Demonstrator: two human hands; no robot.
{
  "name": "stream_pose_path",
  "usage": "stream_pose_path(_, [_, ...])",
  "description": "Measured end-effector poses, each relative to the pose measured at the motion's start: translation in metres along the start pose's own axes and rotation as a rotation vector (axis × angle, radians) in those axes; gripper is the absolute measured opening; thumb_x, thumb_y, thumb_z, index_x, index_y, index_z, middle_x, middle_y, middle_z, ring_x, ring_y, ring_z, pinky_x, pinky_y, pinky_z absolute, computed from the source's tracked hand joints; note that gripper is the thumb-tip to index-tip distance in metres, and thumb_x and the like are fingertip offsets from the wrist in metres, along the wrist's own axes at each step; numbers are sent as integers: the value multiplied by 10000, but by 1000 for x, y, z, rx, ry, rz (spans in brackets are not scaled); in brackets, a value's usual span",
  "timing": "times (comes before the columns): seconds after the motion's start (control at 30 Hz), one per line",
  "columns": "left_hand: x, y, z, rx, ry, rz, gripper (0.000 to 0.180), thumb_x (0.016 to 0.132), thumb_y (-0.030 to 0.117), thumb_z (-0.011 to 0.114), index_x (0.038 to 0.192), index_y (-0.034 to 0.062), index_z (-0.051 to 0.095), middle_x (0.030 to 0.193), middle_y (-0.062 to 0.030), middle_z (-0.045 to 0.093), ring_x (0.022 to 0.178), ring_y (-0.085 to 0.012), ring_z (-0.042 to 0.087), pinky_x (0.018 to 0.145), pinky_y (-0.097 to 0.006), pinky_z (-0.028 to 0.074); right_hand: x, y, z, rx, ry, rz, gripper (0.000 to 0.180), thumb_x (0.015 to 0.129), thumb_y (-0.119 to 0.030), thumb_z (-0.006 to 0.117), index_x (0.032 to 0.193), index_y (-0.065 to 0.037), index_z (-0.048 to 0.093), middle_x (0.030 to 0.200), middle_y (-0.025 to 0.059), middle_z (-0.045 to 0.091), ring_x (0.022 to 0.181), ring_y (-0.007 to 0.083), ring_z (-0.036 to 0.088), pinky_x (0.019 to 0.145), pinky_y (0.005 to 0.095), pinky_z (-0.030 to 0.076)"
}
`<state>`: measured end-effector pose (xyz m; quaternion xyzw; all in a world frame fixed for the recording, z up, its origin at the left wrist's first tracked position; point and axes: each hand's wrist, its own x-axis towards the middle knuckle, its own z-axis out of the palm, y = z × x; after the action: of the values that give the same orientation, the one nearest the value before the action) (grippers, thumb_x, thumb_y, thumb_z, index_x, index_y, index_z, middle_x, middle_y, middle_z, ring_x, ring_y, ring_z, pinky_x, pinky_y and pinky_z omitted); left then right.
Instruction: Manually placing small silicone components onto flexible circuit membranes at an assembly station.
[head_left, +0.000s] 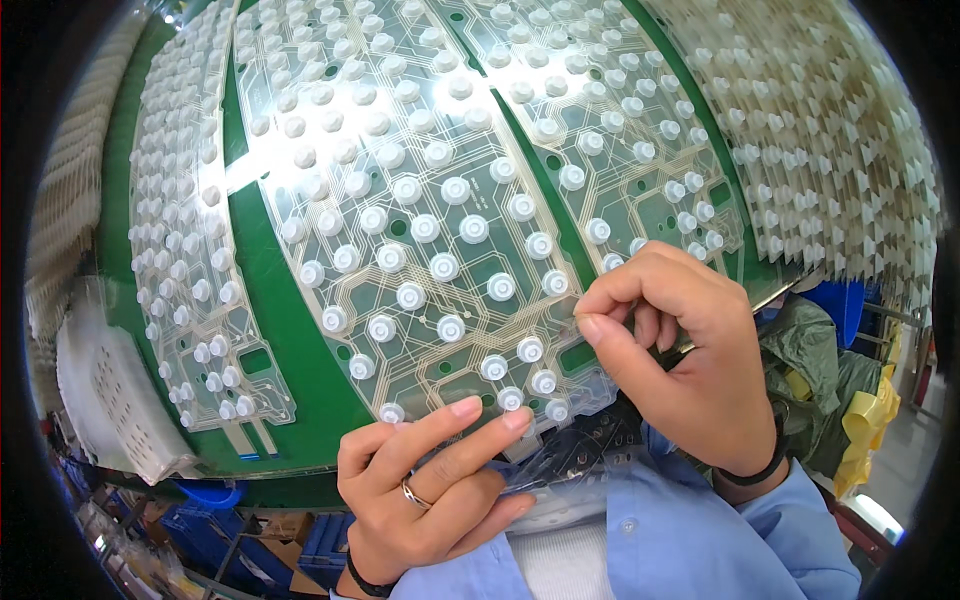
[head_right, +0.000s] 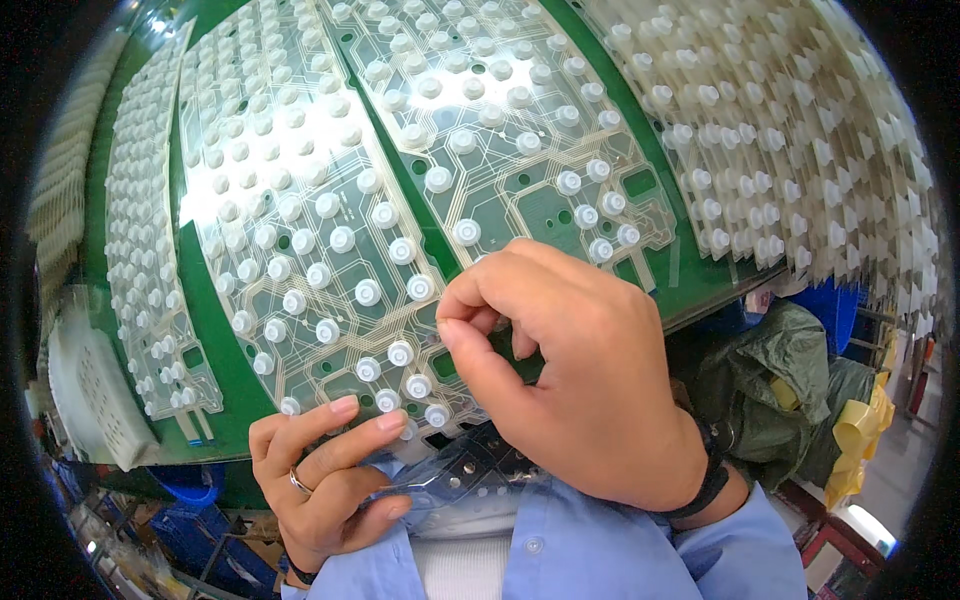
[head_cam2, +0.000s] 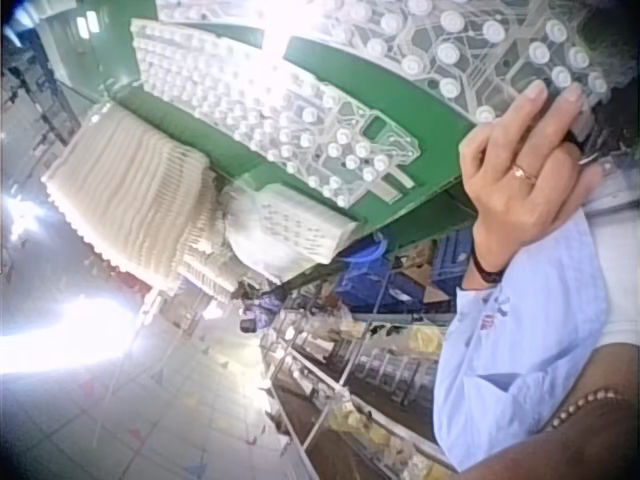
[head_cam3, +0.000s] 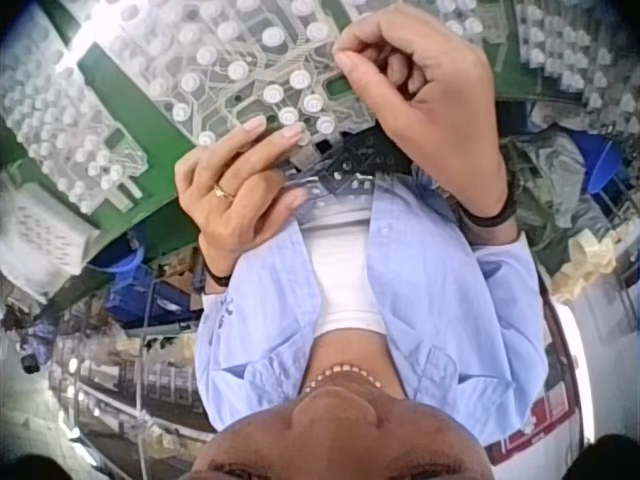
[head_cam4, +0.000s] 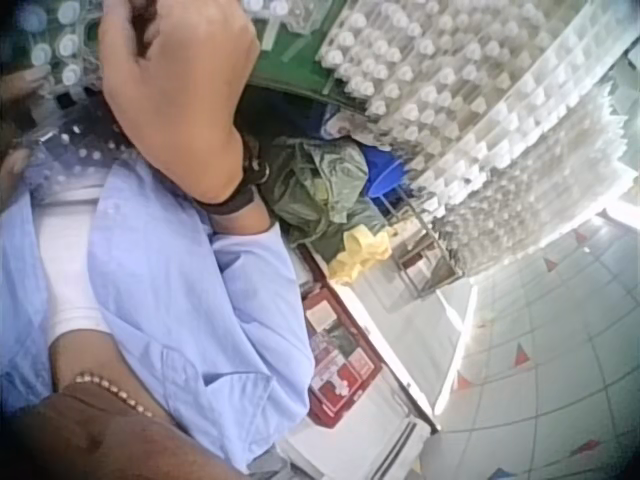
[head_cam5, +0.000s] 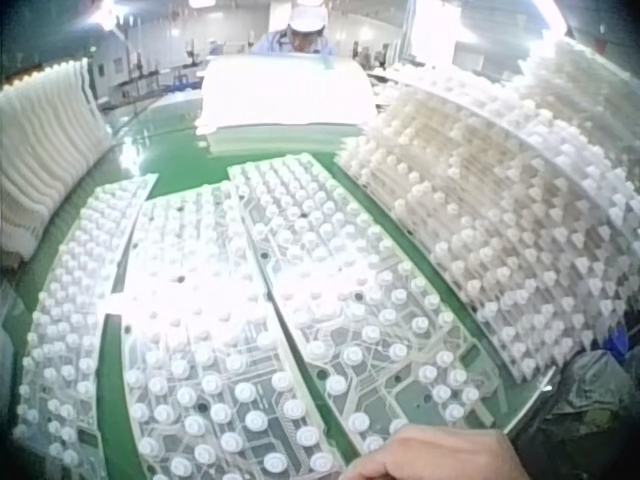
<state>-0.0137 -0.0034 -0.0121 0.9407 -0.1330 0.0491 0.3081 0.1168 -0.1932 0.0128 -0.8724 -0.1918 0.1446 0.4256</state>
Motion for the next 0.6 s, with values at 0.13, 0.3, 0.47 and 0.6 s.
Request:
stream_pose_path(0.13, [-1,-1,0,5,-3,5,333,848,434,679,671,179,557,1134,30,720,1131,-213,591,806,-358,359,0,3,4,-73,14,-55,78,786,2,679,839,-48,651,750,-2,558,574,63,418,515,226,303])
stream_pose_path(0.3, [0,-1,-1,14,-8,15,333,843,438,679,673,180,556,1135,28,720,1130,-213,591,811,-357,358,-2,4,6,-202,47,-145,125,764,9,695,857,-59,645,750,13,560,568,89,438,513,243,340])
stream_pose_path(0.47, [1,2,0,-8,16,-18,332,857,409,669,668,164,549,1114,25,725,1124,-227,592,810,-361,364,-6,-4,13,-317,102,-123,192,771,24,695,934,-48,622,799,30,557,572,89,451,516,240,363])
stream_pose_path(0.6, [6,4,-4,-53,46,-51,336,806,383,720,635,170,525,1116,39,725,1098,-198,625,820,-326,386,-14,-11,5,-141,231,-24,208,796,22,691,975,-45,609,792,50,546,560,98,474,500,241,370])
